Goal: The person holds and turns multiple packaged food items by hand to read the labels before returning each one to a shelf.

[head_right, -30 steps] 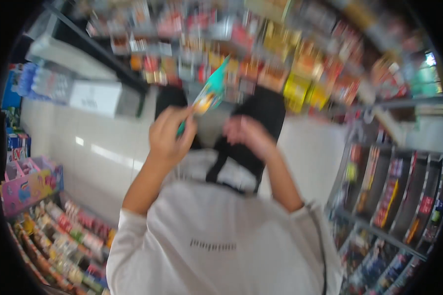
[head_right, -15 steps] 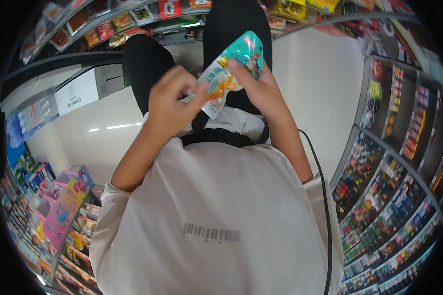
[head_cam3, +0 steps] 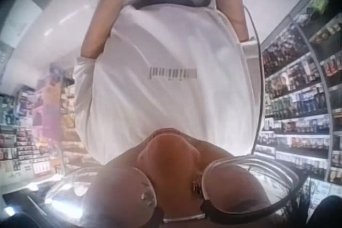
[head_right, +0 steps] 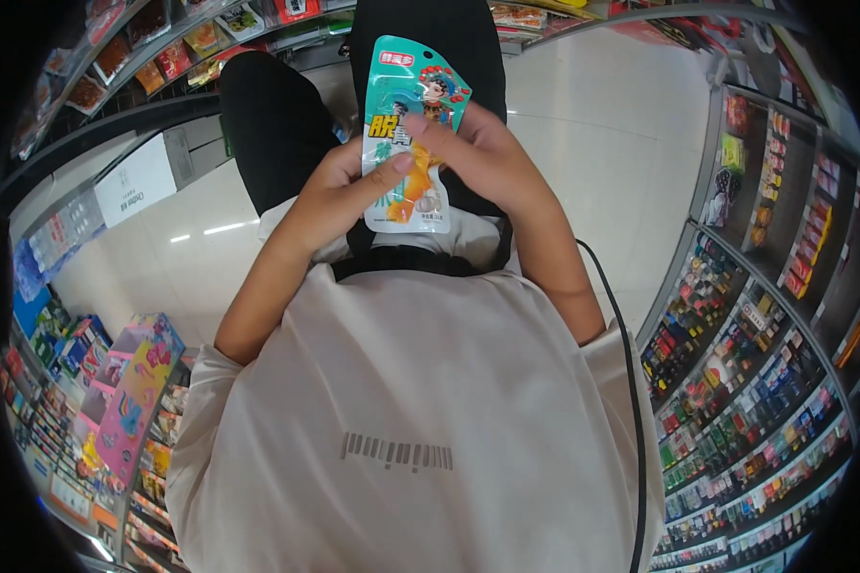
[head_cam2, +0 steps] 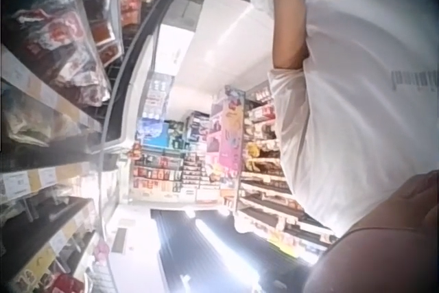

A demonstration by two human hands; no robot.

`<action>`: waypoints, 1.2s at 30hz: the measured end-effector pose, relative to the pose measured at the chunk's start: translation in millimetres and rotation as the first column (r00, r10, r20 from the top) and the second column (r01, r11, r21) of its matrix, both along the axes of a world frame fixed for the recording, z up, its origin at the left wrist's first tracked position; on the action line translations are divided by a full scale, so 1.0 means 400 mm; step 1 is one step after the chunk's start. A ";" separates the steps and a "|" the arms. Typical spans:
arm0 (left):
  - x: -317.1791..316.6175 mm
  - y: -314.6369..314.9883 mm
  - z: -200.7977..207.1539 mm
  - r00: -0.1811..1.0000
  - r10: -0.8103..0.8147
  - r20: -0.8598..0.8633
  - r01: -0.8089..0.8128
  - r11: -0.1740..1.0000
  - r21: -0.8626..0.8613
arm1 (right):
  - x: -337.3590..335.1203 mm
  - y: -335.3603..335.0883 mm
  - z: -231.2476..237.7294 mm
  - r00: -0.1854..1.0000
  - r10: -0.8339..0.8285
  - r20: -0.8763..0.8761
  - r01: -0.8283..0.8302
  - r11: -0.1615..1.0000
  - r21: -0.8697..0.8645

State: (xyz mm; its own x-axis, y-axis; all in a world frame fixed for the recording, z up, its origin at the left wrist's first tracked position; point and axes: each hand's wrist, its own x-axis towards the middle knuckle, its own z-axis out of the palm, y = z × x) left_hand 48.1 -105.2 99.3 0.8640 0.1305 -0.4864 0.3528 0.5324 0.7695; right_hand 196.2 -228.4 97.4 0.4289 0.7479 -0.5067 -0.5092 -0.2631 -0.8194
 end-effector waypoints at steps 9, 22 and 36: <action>-0.010 0.022 -0.037 0.997 0.062 0.049 -0.063 0.998 0.014 | 0.019 0.001 -0.022 0.948 0.307 -0.086 -0.300 0.950 0.085; -0.017 0.056 -0.043 0.998 -0.005 -0.064 0.004 1.000 -0.013 | 0.008 0.014 -0.058 0.962 0.204 -0.179 -0.185 0.976 0.115; -0.042 0.080 -0.068 0.988 0.101 -0.117 -0.125 0.967 -0.222 | -0.025 0.068 -0.064 0.973 0.135 -0.188 -0.145 0.989 -0.041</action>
State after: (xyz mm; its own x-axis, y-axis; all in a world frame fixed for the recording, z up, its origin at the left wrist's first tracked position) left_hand 31.2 -73.1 72.0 0.7929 0.1000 -0.6011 0.3517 0.7304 0.5855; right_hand 186.2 -201.2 71.7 0.2180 0.7631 -0.6084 -0.6048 -0.3836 -0.6979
